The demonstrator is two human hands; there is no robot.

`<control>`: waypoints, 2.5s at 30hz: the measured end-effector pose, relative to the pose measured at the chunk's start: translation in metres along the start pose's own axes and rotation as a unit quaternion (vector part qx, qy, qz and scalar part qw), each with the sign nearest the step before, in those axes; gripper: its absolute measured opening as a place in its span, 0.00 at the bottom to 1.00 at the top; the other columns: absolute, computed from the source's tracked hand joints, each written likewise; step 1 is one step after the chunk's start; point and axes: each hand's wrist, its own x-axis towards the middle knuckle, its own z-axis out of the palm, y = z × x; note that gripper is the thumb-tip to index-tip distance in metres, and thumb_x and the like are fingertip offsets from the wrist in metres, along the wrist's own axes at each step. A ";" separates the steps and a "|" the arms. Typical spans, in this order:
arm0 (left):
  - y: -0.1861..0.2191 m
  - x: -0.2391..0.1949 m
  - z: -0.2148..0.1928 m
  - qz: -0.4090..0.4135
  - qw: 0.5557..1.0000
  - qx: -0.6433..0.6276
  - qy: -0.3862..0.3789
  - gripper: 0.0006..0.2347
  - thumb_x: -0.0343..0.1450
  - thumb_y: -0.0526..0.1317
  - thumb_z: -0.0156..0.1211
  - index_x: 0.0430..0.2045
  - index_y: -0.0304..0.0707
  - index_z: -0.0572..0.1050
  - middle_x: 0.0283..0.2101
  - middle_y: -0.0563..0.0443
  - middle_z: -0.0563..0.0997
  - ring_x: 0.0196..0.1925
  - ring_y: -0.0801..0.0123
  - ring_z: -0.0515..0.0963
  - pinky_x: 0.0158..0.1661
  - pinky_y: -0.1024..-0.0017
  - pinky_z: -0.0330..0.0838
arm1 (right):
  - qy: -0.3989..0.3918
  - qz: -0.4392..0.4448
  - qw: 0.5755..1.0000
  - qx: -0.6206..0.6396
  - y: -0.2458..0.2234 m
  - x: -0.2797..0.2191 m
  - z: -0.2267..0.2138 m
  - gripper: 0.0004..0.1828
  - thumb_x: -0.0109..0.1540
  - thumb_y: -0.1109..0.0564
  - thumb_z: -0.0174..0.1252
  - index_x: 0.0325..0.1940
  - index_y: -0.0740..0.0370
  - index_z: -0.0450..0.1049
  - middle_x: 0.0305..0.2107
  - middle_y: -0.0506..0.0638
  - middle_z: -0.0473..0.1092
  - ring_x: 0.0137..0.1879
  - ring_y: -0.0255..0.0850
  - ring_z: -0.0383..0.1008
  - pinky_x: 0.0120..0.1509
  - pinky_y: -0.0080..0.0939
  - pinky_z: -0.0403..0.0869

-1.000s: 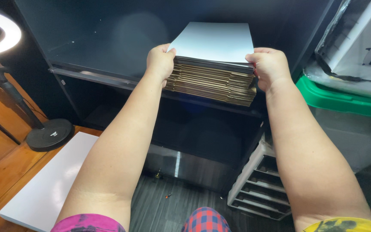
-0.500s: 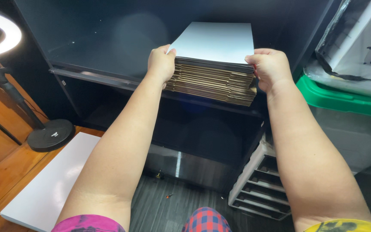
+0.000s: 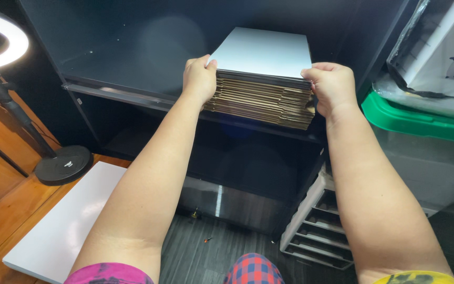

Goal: The person repeatedly picks up a single white sheet of paper from a stack on a wooden chair and places it on top of a stack of brown cardboard sheets on a black shelf. This action is repeated continuously throughout the video.

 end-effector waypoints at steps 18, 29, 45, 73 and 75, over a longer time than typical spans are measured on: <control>0.003 -0.070 0.020 0.269 0.939 0.209 0.047 0.24 0.78 0.34 0.48 0.72 0.34 0.57 0.73 0.37 0.61 0.78 0.45 0.52 0.71 0.32 0.41 | 0.041 -0.529 0.761 -0.373 0.010 -0.085 0.012 0.25 0.62 0.59 0.65 0.64 0.63 0.77 0.53 0.61 0.71 0.68 0.63 0.64 0.68 0.61 0.68; -0.002 -0.069 0.023 0.236 0.937 0.257 0.000 0.37 0.75 0.41 0.62 0.77 0.41 0.46 0.79 0.42 0.49 0.82 0.52 0.41 0.72 0.30 0.35 | 0.043 -0.449 0.778 -0.436 0.023 -0.092 0.019 0.34 0.64 0.56 0.63 0.74 0.53 0.64 0.64 0.54 0.61 0.77 0.56 0.49 0.68 0.55 0.64; -0.029 -0.160 -0.032 0.182 0.959 0.188 -0.111 0.34 0.72 0.47 0.63 0.72 0.33 0.57 0.78 0.38 0.48 0.81 0.45 0.43 0.70 0.32 0.45 | -0.003 -0.439 0.809 -0.390 0.023 -0.095 0.013 0.40 0.58 0.60 0.68 0.75 0.60 0.65 0.68 0.60 0.60 0.79 0.62 0.43 0.77 0.59 0.57; -0.266 -0.407 -0.196 -0.279 0.930 0.237 -0.025 0.24 0.73 0.45 0.60 0.65 0.35 0.69 0.75 0.37 0.61 0.80 0.52 0.54 0.76 0.56 0.46 | -0.303 -0.301 0.895 -0.128 0.163 -0.324 0.197 0.20 0.56 0.60 0.70 0.51 0.43 0.82 0.62 0.46 0.71 0.75 0.50 0.63 0.74 0.52 0.67; -0.258 -0.407 -0.198 -0.269 0.927 0.257 -0.043 0.25 0.73 0.45 0.60 0.66 0.34 0.67 0.75 0.35 0.60 0.80 0.50 0.53 0.76 0.54 0.45 | -0.362 -0.255 0.884 -0.147 0.182 -0.346 0.211 0.19 0.57 0.58 0.69 0.51 0.42 0.82 0.62 0.46 0.71 0.74 0.51 0.65 0.73 0.55 0.69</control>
